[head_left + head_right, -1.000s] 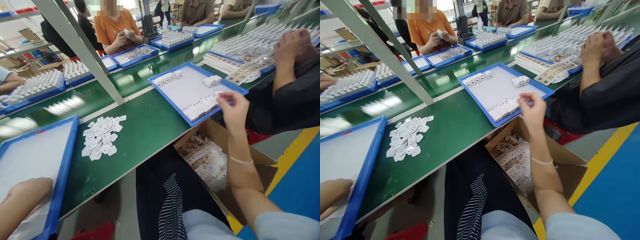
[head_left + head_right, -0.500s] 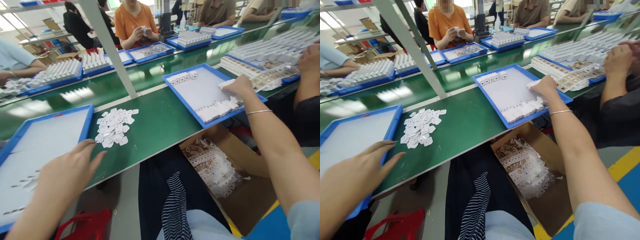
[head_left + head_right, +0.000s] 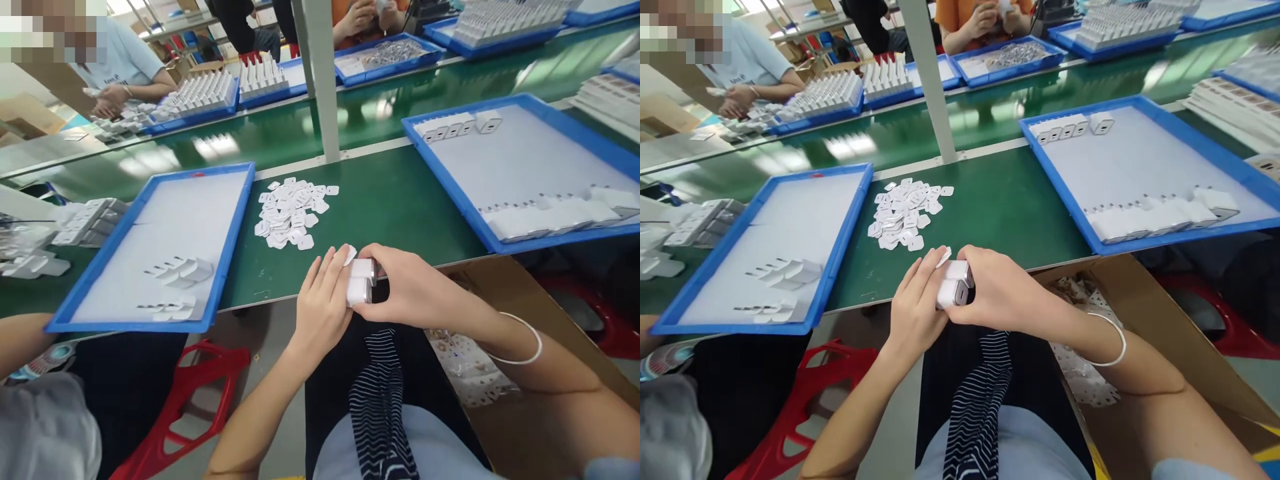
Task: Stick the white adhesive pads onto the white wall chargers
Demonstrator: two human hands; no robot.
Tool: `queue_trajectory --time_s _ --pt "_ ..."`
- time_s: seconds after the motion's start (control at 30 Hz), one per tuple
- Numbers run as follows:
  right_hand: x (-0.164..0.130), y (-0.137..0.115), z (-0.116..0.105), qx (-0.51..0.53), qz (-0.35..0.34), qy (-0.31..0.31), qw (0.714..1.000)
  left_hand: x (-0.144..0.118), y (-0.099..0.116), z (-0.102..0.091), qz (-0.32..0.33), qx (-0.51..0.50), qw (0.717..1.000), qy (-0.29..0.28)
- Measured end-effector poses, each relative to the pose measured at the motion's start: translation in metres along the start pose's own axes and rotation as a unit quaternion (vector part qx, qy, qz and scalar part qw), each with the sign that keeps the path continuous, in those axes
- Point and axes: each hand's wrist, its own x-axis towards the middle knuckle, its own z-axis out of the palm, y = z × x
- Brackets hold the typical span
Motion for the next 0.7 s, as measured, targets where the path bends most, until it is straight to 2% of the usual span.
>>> queue_trajectory --time_s 0.1,0.2,0.3,0.37,0.47,0.6,0.7 --pt "-0.003 -0.008 0.006 -0.025 -0.008 0.011 1.0 -0.011 -0.001 0.004 -0.041 -0.071 0.996 0.038" --pt "-0.009 -0.01 0.002 -0.024 0.002 0.002 1.0 -0.016 -0.002 0.004 -0.075 -0.167 0.981 0.058" --pt "-0.01 -0.007 -0.008 0.056 0.017 -0.027 0.998 -0.013 0.0 -0.002 -0.131 -0.294 0.945 0.064" --pt "-0.007 -0.002 -0.014 0.108 0.02 -0.001 0.994 -0.009 0.001 -0.008 -0.16 -0.356 0.919 0.048" --pt "0.003 0.005 -0.017 0.141 0.021 0.031 0.989 -0.006 0.002 -0.015 -0.162 -0.4 0.902 0.014" --pt "0.011 0.012 -0.014 0.21 0.032 -0.041 0.976 -0.01 0.002 -0.018 -0.175 -0.427 0.887 -0.001" --pt "0.009 0.015 -0.009 0.242 0.039 -0.03 0.969 -0.014 0.004 -0.016 -0.203 -0.443 0.873 0.01"
